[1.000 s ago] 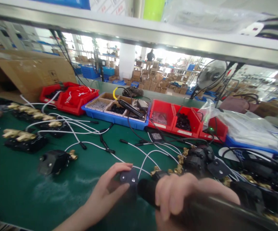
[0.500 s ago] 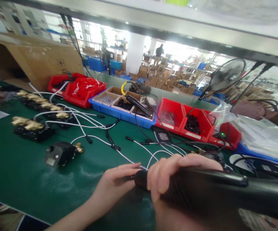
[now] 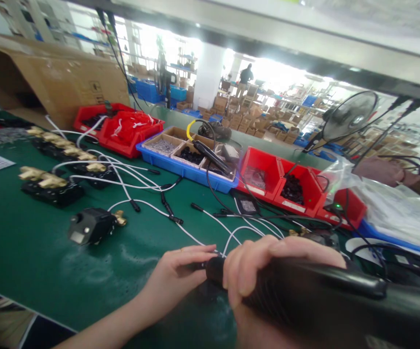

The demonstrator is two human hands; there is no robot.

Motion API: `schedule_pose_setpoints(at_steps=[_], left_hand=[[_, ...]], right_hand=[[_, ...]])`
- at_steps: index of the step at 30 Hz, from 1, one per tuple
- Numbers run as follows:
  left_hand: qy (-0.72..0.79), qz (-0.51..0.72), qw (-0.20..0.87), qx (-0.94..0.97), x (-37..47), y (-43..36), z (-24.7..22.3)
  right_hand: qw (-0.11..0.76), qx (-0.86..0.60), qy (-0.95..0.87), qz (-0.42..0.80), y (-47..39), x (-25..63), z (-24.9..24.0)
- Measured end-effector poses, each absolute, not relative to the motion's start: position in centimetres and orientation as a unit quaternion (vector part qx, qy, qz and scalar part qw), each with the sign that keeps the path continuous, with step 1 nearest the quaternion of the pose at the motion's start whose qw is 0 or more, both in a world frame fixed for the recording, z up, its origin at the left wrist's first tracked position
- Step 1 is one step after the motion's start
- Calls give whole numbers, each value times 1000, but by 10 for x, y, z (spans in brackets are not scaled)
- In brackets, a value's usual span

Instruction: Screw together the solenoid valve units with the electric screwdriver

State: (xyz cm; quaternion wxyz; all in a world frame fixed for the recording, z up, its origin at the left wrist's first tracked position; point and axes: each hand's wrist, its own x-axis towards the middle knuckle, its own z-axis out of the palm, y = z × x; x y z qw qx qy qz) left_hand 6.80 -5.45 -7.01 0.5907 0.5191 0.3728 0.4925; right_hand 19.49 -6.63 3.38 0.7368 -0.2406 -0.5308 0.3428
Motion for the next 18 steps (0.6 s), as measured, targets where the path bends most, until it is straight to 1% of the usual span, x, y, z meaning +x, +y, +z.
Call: schedule_pose_setpoints(at_steps=[7, 12, 18], left_hand=[[385, 480, 586, 528, 69, -54, -70], [399, 460, 585, 535, 67, -52, -64], [381, 461, 594, 538, 68, -54, -64]], right_hand=[[728, -227, -537, 361, -64, 188, 35], [756, -260, -494, 343, -60, 171, 44], [738, -256, -522, 344, -60, 166, 46]])
